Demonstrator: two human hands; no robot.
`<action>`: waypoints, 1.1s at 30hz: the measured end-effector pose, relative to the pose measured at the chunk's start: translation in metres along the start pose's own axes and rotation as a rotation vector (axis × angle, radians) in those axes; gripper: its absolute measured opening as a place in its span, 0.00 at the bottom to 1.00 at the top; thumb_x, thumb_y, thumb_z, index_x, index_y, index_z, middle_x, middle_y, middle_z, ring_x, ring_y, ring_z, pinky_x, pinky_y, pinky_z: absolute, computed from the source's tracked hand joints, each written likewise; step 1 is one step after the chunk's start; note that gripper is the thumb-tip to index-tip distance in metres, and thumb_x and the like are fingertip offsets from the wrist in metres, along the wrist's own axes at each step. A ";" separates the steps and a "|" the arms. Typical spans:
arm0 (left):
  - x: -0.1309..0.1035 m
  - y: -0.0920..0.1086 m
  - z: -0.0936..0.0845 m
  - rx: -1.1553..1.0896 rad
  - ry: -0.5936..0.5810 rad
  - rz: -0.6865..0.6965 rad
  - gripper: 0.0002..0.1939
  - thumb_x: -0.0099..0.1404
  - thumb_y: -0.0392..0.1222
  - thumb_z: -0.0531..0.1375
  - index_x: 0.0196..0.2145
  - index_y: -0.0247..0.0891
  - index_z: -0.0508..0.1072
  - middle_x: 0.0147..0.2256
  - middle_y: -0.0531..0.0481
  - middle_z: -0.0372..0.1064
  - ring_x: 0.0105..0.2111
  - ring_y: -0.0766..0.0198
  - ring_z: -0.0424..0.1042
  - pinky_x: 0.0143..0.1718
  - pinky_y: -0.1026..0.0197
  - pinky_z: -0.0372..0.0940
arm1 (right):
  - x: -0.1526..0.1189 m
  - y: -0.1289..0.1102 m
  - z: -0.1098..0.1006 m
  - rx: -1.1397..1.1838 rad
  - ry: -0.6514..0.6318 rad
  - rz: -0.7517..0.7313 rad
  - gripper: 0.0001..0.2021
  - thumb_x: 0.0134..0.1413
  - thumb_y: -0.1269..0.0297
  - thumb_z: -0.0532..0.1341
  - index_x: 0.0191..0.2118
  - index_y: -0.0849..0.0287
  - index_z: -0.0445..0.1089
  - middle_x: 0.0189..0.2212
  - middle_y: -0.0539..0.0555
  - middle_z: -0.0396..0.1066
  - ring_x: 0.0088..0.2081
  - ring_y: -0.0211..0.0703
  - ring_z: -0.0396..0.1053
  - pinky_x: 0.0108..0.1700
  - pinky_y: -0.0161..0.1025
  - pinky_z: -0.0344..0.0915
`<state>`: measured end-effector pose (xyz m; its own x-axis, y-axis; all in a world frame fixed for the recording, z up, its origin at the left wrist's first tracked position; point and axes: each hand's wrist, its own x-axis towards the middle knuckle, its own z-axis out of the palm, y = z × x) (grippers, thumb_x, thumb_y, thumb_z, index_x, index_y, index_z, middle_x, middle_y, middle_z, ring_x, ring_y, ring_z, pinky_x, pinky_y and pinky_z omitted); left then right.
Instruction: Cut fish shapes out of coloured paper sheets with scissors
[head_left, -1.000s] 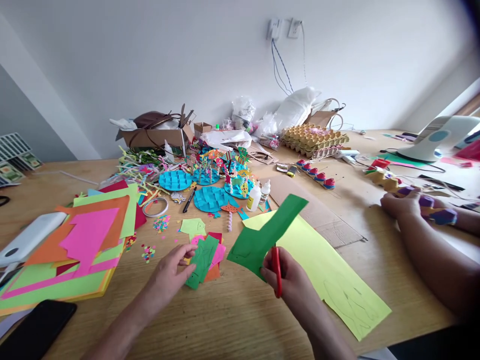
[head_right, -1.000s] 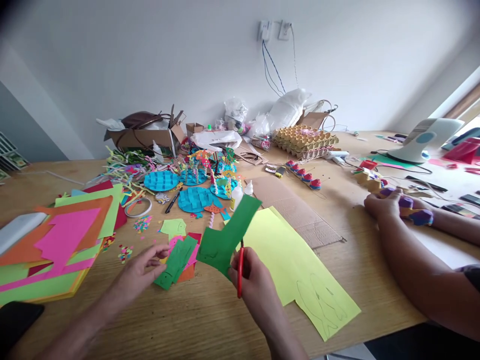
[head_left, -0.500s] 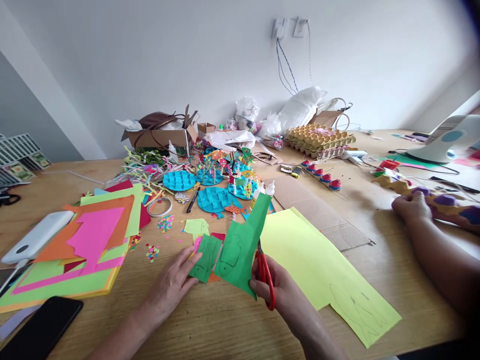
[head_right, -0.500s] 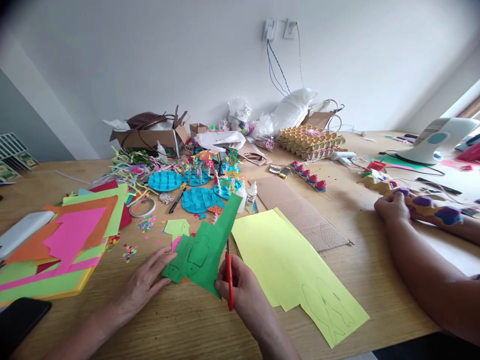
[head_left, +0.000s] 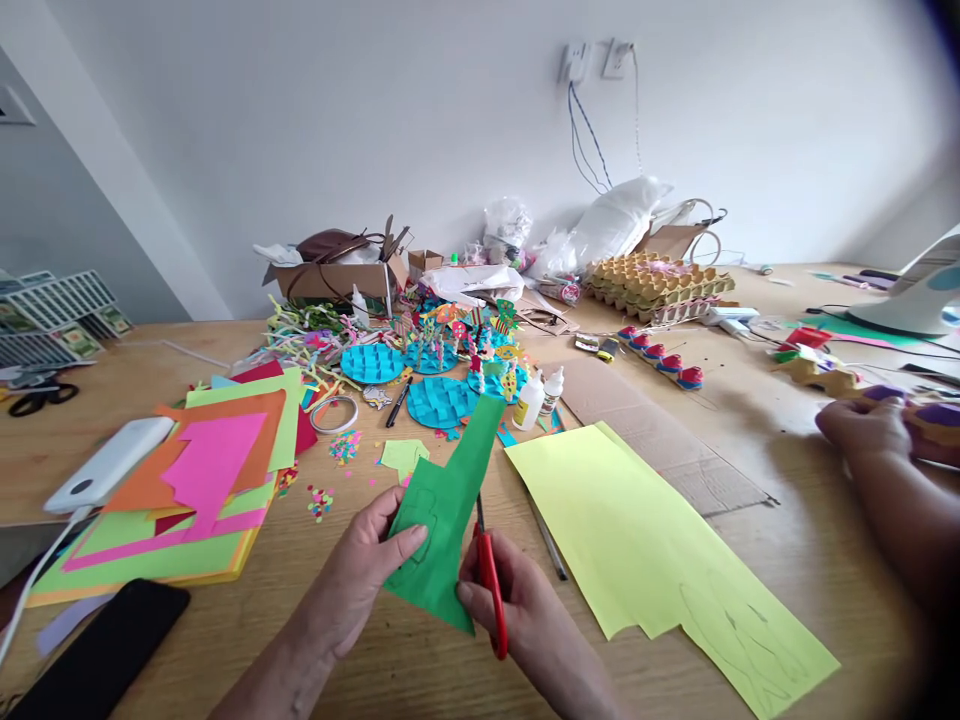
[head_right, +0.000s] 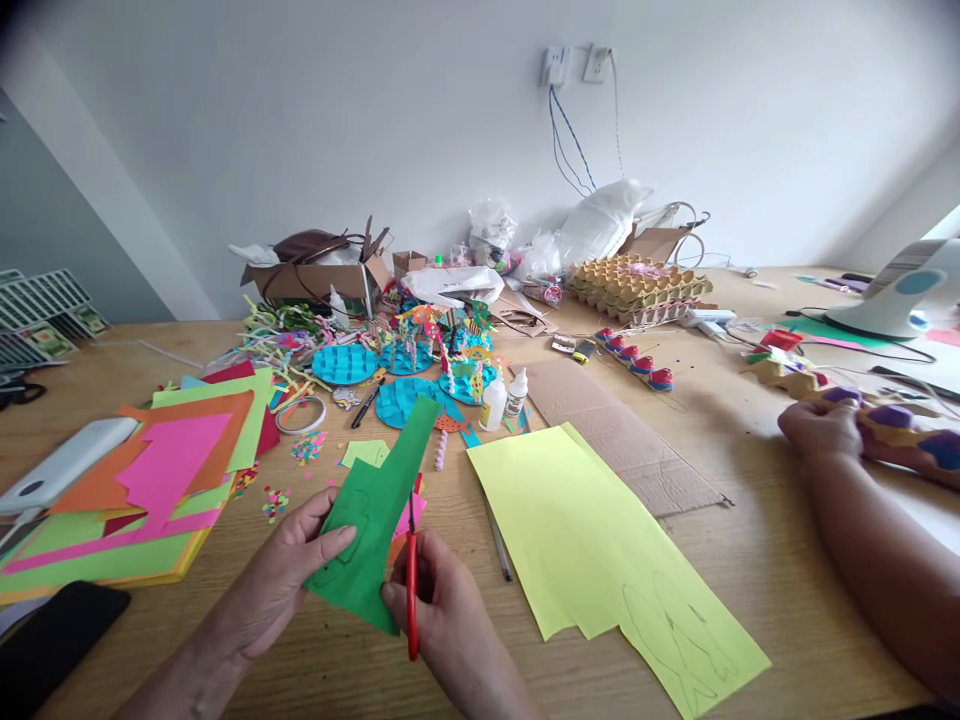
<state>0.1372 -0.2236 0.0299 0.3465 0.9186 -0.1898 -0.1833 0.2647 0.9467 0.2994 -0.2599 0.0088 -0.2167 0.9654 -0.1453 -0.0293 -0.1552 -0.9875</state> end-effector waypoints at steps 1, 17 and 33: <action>0.000 0.001 -0.002 0.014 0.001 0.002 0.17 0.57 0.39 0.60 0.45 0.41 0.69 0.37 0.52 0.72 0.36 0.62 0.68 0.38 0.62 0.63 | -0.001 -0.001 -0.002 -0.028 0.034 -0.019 0.08 0.44 0.63 0.58 0.26 0.59 0.57 0.21 0.45 0.55 0.24 0.36 0.54 0.26 0.33 0.54; -0.003 0.007 -0.001 0.056 -0.119 -0.007 0.16 0.56 0.42 0.60 0.44 0.42 0.72 0.39 0.50 0.73 0.37 0.60 0.70 0.39 0.61 0.65 | 0.020 -0.021 -0.010 0.111 0.040 -0.112 0.10 0.40 0.68 0.64 0.30 0.57 0.61 0.25 0.47 0.62 0.30 0.40 0.61 0.33 0.36 0.61; 0.010 0.001 -0.015 0.057 0.159 0.111 0.12 0.53 0.41 0.63 0.37 0.38 0.74 0.31 0.52 0.75 0.31 0.62 0.70 0.34 0.62 0.64 | 0.023 -0.022 -0.021 -0.146 -0.132 -0.031 0.07 0.41 0.76 0.57 0.30 0.59 0.61 0.27 0.47 0.64 0.28 0.36 0.62 0.29 0.31 0.57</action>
<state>0.1266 -0.2096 0.0248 0.1770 0.9771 -0.1179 -0.1584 0.1465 0.9764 0.3151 -0.2295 0.0263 -0.3442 0.9318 -0.1148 0.1019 -0.0845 -0.9912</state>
